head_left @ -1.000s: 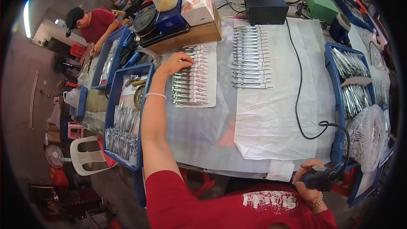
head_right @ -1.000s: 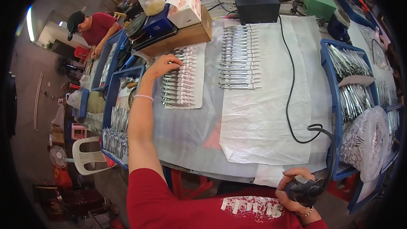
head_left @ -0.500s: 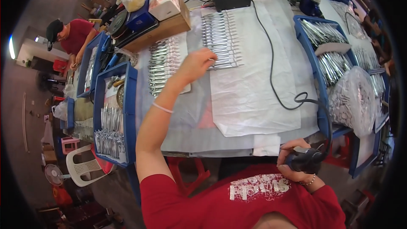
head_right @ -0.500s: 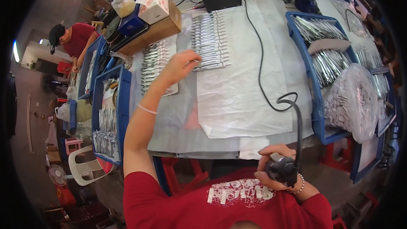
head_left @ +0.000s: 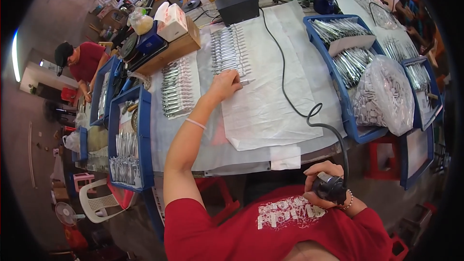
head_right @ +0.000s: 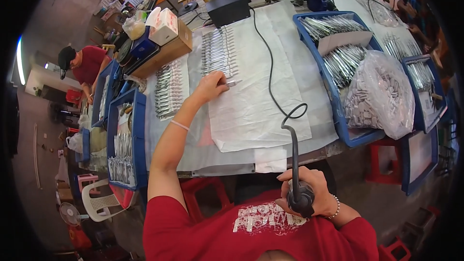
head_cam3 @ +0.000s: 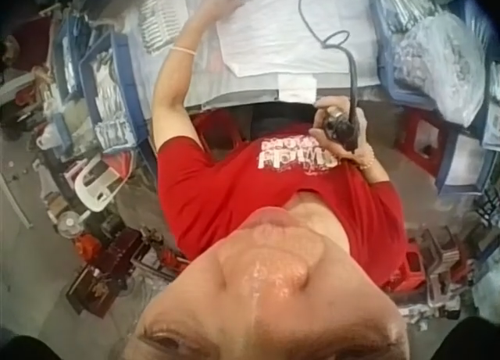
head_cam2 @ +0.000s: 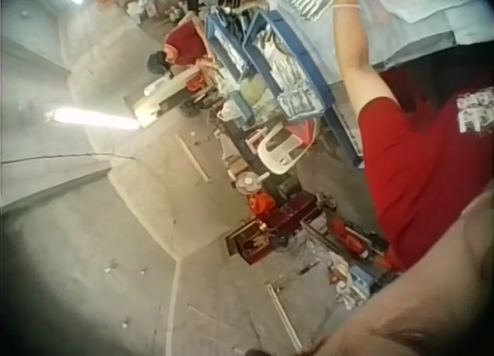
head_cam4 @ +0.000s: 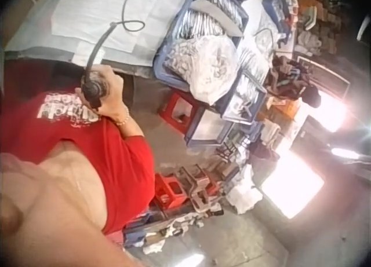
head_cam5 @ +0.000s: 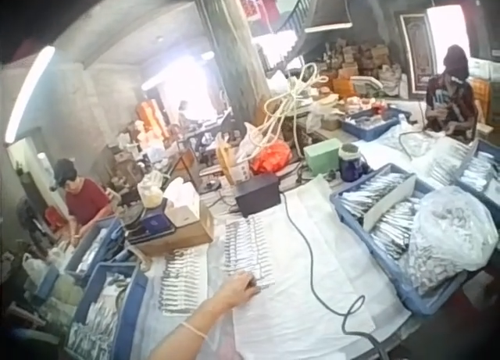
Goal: Using a rotary tool to polish or debur small hardware components at a workbench.
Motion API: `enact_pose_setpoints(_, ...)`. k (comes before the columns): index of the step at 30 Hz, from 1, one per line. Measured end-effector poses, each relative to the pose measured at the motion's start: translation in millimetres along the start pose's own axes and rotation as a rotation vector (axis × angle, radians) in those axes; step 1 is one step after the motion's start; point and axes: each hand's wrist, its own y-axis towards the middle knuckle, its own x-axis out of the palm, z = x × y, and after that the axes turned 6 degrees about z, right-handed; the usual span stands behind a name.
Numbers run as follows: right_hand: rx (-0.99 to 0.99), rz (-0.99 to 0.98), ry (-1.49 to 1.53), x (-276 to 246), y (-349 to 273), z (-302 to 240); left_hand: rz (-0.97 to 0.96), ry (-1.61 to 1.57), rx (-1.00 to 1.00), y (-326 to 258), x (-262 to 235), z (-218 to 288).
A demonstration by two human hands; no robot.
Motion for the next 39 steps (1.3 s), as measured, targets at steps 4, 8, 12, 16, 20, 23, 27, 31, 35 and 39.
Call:
enact_pose_setpoints(4,-0.023,0.013,-0.013,-5.6,-5.2,-6.5,-0.062,-0.096,-0.054,-11.5,2.5,7.7)
enact_pose_setpoints(8,-0.059,0.033,-0.022,-9.2,-9.0,-4.2,0.224,-0.377,0.043,-40.1,-1.6,16.5)
enact_pose_setpoints(12,0.018,0.035,-0.006,-11.0,-15.1,1.2,0.163,-0.909,-0.238,-110.5,-30.2,97.4)
enact_pose_setpoints(16,0.078,0.035,0.098,-2.6,-10.6,8.0,-0.022,-1.274,-0.475,-192.1,-8.7,152.4)
enact_pose_setpoints(20,0.045,0.001,0.059,6.3,-9.3,20.6,-0.165,-1.514,-0.675,-235.7,32.7,184.8)
enact_pose_setpoints(23,0.147,-0.058,-0.016,11.3,-7.1,21.7,-0.181,-1.703,-0.769,-245.6,58.5,196.6)
enact_pose_setpoints(27,0.366,-0.041,-0.029,17.5,-8.7,33.9,-0.202,-1.905,-0.853,-244.2,85.4,204.8)
enact_pose_setpoints(31,0.423,-0.045,-0.056,23.4,-13.6,56.0,-0.143,-2.068,-0.999,-238.1,96.3,209.5)
enact_pose_setpoints(35,0.509,-0.021,-0.061,31.2,-5.9,58.7,-0.12,-2.148,-1.047,-238.6,106.6,206.3)
enact_pose_setpoints(39,0.591,-0.012,-0.108,33.2,0.3,62.6,-0.139,-2.263,-1.06,-237.5,112.3,204.1)
